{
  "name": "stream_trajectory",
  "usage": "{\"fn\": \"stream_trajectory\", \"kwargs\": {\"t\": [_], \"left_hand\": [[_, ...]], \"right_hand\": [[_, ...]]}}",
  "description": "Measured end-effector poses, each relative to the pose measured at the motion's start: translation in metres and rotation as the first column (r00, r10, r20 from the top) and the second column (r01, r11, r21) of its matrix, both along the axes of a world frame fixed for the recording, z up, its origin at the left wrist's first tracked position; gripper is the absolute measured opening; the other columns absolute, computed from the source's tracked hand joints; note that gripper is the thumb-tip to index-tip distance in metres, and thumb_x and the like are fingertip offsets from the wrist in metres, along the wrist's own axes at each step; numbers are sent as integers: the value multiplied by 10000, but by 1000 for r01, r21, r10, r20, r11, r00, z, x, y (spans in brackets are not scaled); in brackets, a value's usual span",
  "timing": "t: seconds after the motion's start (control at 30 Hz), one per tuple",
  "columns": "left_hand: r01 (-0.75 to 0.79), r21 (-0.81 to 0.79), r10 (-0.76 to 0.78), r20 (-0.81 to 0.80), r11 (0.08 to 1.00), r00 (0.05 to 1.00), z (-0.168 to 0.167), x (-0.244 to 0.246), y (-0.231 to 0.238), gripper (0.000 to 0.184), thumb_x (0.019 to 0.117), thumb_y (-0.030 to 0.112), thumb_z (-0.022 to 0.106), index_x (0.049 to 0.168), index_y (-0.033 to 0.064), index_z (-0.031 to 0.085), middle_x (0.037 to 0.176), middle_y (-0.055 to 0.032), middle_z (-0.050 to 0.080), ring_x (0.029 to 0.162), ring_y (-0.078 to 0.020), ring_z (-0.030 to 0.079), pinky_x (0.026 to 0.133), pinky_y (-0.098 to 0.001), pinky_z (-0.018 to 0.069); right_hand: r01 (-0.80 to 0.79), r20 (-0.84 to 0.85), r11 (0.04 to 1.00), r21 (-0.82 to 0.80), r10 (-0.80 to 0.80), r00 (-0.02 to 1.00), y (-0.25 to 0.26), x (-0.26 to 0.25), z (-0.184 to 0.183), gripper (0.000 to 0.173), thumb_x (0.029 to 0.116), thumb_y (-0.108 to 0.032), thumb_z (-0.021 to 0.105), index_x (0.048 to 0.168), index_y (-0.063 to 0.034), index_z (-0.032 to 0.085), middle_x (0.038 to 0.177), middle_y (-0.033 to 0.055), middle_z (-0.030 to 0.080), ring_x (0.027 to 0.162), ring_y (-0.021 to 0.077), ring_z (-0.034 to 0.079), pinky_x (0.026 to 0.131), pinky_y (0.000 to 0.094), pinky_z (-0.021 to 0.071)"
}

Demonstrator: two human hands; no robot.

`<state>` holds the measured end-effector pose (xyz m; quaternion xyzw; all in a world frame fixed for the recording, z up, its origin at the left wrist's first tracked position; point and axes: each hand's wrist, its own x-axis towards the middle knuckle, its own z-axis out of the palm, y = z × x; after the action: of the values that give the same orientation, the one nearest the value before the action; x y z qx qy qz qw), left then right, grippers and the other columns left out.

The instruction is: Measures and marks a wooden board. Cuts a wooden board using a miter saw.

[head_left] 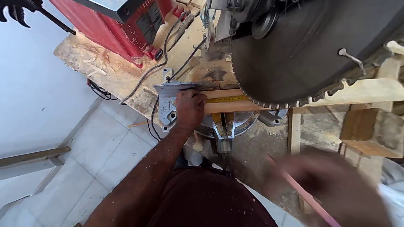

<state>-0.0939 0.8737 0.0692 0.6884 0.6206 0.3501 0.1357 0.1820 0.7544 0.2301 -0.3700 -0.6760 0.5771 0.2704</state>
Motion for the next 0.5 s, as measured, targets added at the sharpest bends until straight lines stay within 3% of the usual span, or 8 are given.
{"fn": "stream_trajectory", "kwargs": {"t": [0.03, 0.1, 0.17, 0.23, 0.3, 0.37, 0.43, 0.5], "left_hand": [[3, -3, -3, 1, 1000, 1000, 0, 0, -1, 127, 956, 242, 679, 970, 248, 805, 1077, 22, 701, 1121, -229, 582, 984, -479, 457], [9, 12, -9, 7, 1000, 1000, -1, 0, 0, 126, 953, 239, 679, 968, 252, 804, 1080, 22, 700, 1120, -231, 581, 983, -477, 454], [13, 26, -13, 15, 1000, 1000, -3, 0, 2, 124, 953, 242, 683, 963, 257, 806, 1080, 22, 701, 1117, -232, 579, 983, -473, 447], [11, 27, -12, 12, 1000, 1000, -3, 0, 1, 125, 956, 249, 681, 956, 260, 806, 1077, 27, 702, 1116, -221, 577, 992, -457, 441], [16, 31, -16, 5, 999, 1000, -3, -1, 1, 129, 958, 248, 675, 959, 262, 804, 1075, 27, 700, 1116, -218, 577, 993, -455, 440], [16, 37, -16, 9, 999, 1000, -4, -1, 1, 128, 956, 245, 675, 957, 264, 803, 1069, 27, 699, 1112, -219, 577, 990, -460, 440], [14, 43, -14, 12, 999, 1000, -5, -1, 1, 126, 956, 248, 677, 954, 263, 802, 1070, 26, 697, 1114, -223, 576, 987, -462, 440], [13, 47, -13, 6, 999, 1000, -6, -2, 1, 123, 958, 253, 677, 953, 260, 800, 1069, 29, 696, 1113, -222, 575, 988, -454, 439]], "right_hand": [[118, 51, 992, 53, -121, 991, 25, -21, -36, 410, 848, -650, 711, 954, -255, 734, 784, -106, 697, 663, 19, 636, 569, 234, 552], [319, 65, 939, 132, -329, 942, 59, -50, -86, 486, 945, -666, 581, 809, -215, 698, 625, -89, 572, 510, 37, 489, 468, 228, 423], [436, 27, 889, 142, -444, 896, 85, -67, -110, 442, 1048, -478, 494, 857, -156, 728, 595, -69, 552, 470, 51, 458, 446, 243, 414], [487, 60, 870, 72, -491, 869, 105, -78, -115, 236, 1010, -315, 549, 1019, -141, 708, 659, -29, 617, 533, 92, 561, 503, 291, 492], [449, 70, 893, 47, -451, 890, 120, -82, -119, 192, 931, -233, 621, 1092, -145, 676, 790, -3, 702, 679, 120, 671, 607, 320, 567], [421, 56, 901, 104, -428, 902, 127, -86, -125, 124, 849, -155, 669, 970, -143, 696, 795, -14, 697, 673, 100, 647, 582, 286, 538], [417, 83, 888, 194, -438, 895, 126, -89, -128, 59, 798, -114, 678, 826, -164, 692, 708, -53, 641, 597, 58, 584, 515, 250, 475], [415, 93, 878, 238, -446, 890, 125, -90, -129, 75, 793, -102, 669, 770, -174, 671, 657, -70, 608, 558, 33, 547, 484, 232, 434]]}}
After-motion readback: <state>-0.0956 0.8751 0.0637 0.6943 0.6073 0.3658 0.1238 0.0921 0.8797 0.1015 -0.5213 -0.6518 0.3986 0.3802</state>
